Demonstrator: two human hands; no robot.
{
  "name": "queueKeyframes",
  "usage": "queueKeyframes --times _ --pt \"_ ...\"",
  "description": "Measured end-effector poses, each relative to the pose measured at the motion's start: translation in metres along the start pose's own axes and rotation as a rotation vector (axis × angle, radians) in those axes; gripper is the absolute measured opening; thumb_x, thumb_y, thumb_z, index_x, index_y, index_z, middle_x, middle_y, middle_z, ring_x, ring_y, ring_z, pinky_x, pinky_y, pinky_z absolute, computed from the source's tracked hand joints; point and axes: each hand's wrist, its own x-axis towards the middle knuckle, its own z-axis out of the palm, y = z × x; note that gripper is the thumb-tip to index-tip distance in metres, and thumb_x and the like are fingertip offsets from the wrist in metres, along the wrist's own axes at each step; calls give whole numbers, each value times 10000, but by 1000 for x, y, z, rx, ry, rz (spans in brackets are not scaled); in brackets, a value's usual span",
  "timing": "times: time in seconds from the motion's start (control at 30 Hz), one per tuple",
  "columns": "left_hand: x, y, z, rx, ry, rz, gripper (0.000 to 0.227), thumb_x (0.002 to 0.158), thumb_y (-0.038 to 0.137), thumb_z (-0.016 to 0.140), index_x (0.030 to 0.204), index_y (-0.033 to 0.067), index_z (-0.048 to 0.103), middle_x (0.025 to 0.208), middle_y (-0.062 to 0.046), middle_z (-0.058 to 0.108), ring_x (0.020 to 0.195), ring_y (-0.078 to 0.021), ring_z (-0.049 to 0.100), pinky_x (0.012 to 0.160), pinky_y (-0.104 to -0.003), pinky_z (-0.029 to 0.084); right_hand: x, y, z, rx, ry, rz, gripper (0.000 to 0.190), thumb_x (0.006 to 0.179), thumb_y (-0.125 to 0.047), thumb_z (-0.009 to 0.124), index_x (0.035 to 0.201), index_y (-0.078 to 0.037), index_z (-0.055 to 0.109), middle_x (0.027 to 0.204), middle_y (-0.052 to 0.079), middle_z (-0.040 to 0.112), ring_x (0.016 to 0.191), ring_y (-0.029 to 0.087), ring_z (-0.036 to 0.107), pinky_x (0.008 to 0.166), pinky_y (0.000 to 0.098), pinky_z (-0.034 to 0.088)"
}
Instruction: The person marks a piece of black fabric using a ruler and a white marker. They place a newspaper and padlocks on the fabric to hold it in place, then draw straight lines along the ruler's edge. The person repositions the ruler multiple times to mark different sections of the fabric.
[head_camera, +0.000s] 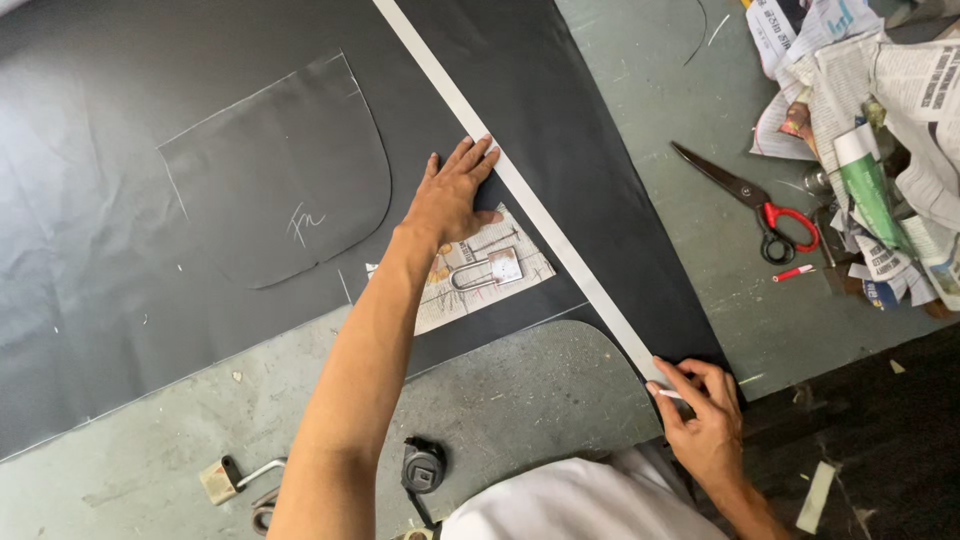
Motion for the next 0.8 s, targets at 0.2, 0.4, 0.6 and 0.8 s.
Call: queueKeyframes --times 0.2,0.4,0.6,0.8 --pt "-2 -2 4 -28 45 14 1014 704 363 898 1558 189 380 1665 41 253 1552 -184 159 1266 -530 127 -4 7 3 -3 5 -10 416 806 -132 818 1217 -149 756 1078 61 604 912 232 551 785 375 476" --pt "-3 -2 1 -35 47 30 1015 700 362 895 1556 168 386 1665 20 254 1553 -183 157 1261 -536 131 -4 8 5 -17 19 -4 414 825 -108 800 1234 -142 747 1114 81 617 1018 259 589 830 375 493" --pt "-3 1 -1 -47 21 16 1006 710 364 887 1553 166 376 1669 23 236 1546 -168 154 1260 -536 106 -2 3 2 -4 12 3 415 827 -87 784 1238 -121 736 1123 89 620 1060 273 599 889 395 506" --pt "-6 1 -3 -43 37 16 996 708 372 882 1551 170 390 1661 26 252 1541 -175 176 1260 -526 124 -1 0 4 6 33 22 381 844 -89 772 1221 -92 723 1129 91 625 1075 285 599 919 398 507"
